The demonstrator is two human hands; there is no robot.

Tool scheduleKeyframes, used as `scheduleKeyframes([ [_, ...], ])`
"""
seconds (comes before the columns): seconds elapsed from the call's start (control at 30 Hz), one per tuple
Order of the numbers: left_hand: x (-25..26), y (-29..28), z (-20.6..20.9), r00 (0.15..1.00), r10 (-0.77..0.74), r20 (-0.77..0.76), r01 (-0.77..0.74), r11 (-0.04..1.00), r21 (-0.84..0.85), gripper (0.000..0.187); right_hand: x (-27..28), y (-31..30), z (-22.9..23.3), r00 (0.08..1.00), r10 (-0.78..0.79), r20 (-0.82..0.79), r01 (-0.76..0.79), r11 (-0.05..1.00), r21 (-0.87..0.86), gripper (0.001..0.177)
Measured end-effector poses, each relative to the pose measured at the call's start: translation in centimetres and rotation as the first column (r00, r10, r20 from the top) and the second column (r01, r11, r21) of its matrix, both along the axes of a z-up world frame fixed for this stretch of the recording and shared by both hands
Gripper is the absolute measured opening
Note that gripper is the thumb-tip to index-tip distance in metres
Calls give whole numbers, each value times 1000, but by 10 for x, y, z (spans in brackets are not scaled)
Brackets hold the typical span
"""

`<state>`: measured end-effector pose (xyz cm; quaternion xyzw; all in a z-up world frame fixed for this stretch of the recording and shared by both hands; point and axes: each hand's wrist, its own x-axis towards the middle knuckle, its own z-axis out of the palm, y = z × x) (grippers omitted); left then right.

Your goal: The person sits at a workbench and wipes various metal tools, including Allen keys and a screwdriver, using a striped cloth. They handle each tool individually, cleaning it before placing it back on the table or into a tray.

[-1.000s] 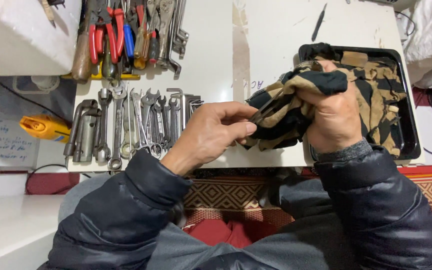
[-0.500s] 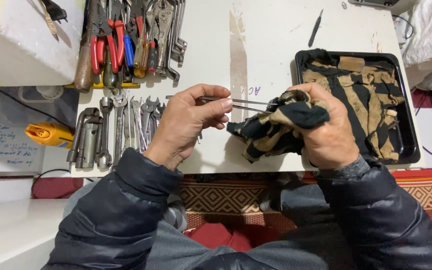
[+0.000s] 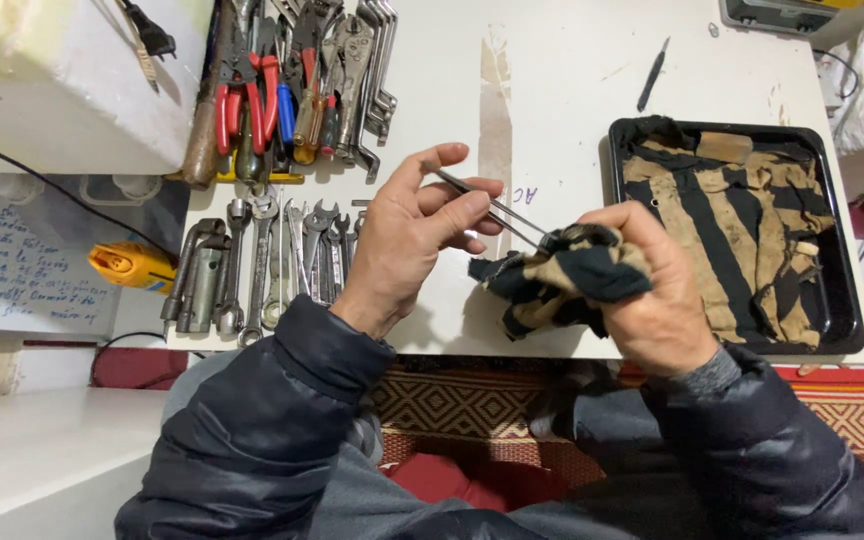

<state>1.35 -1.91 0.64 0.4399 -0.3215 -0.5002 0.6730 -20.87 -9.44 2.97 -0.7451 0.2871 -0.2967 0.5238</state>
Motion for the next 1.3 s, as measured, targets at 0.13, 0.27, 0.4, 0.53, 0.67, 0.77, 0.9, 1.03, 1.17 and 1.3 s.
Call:
scheduleKeyframes([
  [0.13, -8, -8, -14, 975, -131, -182, 142, 989, 48, 29, 8, 8, 1, 995, 33, -96, -46, 989, -139, 29],
  [0.27, -17, -9, -14, 971, -158, -178, 180, 977, 117, 37, 14, 4, 17, 978, 81, -195, -113, 980, -163, 22],
  [0.4, -14, -13, -16, 979, -133, -156, 143, 988, 54, 39, 4, -17, 6, 999, 30, 35, -26, 993, -113, 30],
  [0.53, -20, -13, -17, 971, -191, -147, 200, 979, 49, 46, 3, -13, 11, 982, -112, 150, 143, 965, -218, 45],
  [0.67, -29, -15, -22, 948, -236, -215, 252, 966, 50, 46, 19, -4, 3, 994, -88, 59, 102, 942, -320, 43],
  [0.77, -36, -12, -30, 895, -274, -352, 314, 948, 61, 47, 22, -9, -4, 986, -158, -50, 130, 925, -358, 30],
  [0.9, -42, -11, -49, 907, -263, -330, 291, 956, 37, 38, 21, -30, -19, 954, -266, 139, 299, 876, -378, 27],
  [1.03, -41, -10, -43, 897, -321, -304, 342, 940, 16, 41, 23, -35, -8, 894, -408, 186, 449, 822, -350, 32],
  [1.17, -37, -11, -41, 892, -321, -319, 343, 939, 13, 40, 43, -12, 13, 849, -412, 330, 461, 883, -84, 24],
  [1.3, -36, -12, -48, 872, -329, -361, 358, 933, 14, 42, 34, -14, 0, 934, -306, 183, 341, 918, -204, 20],
])
